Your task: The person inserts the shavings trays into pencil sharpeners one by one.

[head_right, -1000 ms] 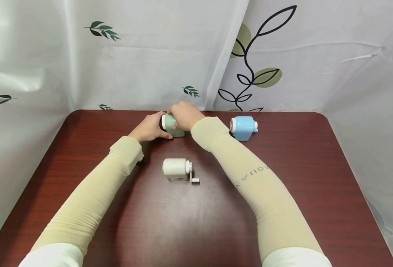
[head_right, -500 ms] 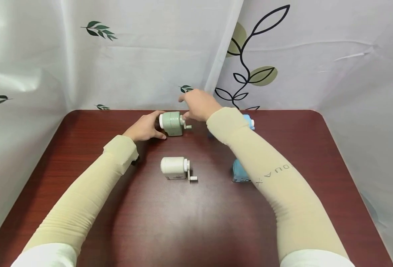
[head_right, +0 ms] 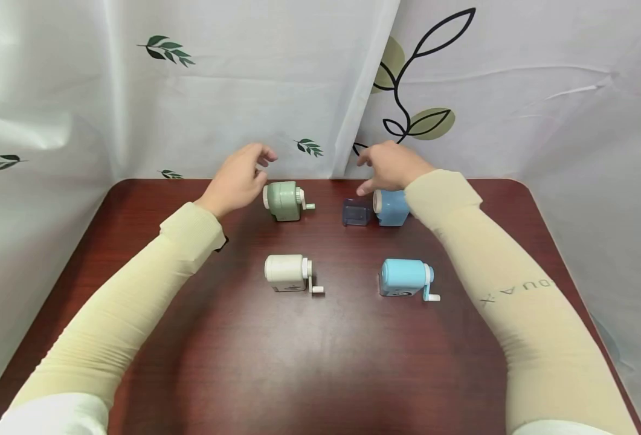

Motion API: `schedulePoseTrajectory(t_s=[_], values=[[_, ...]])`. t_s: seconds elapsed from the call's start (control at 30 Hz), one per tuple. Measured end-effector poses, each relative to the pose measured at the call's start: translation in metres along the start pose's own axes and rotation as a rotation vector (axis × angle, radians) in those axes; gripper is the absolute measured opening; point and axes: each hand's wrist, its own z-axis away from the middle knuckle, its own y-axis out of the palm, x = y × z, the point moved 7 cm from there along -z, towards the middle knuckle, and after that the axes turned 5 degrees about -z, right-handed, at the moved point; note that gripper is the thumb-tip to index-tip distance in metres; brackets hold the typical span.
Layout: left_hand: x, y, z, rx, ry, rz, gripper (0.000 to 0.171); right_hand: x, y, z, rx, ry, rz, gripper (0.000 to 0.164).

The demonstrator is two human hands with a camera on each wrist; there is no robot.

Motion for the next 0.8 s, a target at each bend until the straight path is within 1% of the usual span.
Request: schedulePoseTrajectory(t_s=[0.07, 0.13, 0.2, 0.33, 0.43, 0.53, 0.6, 0.7, 0.8], values=[[-0.016, -0.003, -0.002, -0.019, 0.036, -0.006, 0.032, -0.008, -0.001, 0.007, 0.004, -0.019, 0.013, 0.068], [-0.032, -0.003, -0.005, -0.006, 0.073, -0.031, 0.032, -0.014, -0.001, 0.013, 0.011, -0.027, 0.031, 0.071], [-0.048, 0.001, -0.009, 0.027, 0.115, -0.076, 0.033, -0.020, 0.000, 0.017, 0.025, -0.030, 0.047, 0.074], [-0.078, 0.019, -0.021, 0.144, 0.192, -0.211, 0.040, -0.032, 0.004, 0.022, 0.051, -0.013, 0.057, 0.080], [-0.096, 0.037, -0.033, 0.250, 0.228, -0.314, 0.045, -0.037, 0.006, 0.024, 0.053, -0.012, 0.058, 0.080], [-0.108, 0.057, -0.042, 0.343, 0.251, -0.396, 0.049, -0.042, 0.007, 0.026, 0.051, -0.016, 0.062, 0.080], [-0.113, 0.068, -0.047, 0.390, 0.261, -0.438, 0.052, -0.043, 0.008, 0.027, 0.049, -0.022, 0.059, 0.079], [-0.119, 0.083, -0.051, 0.442, 0.270, -0.482, 0.055, -0.045, 0.009, 0.030, 0.042, -0.029, 0.051, 0.077], [-0.120, 0.093, -0.054, 0.480, 0.254, -0.501, 0.056, -0.046, 0.010, 0.033, 0.038, -0.034, 0.055, 0.075]])
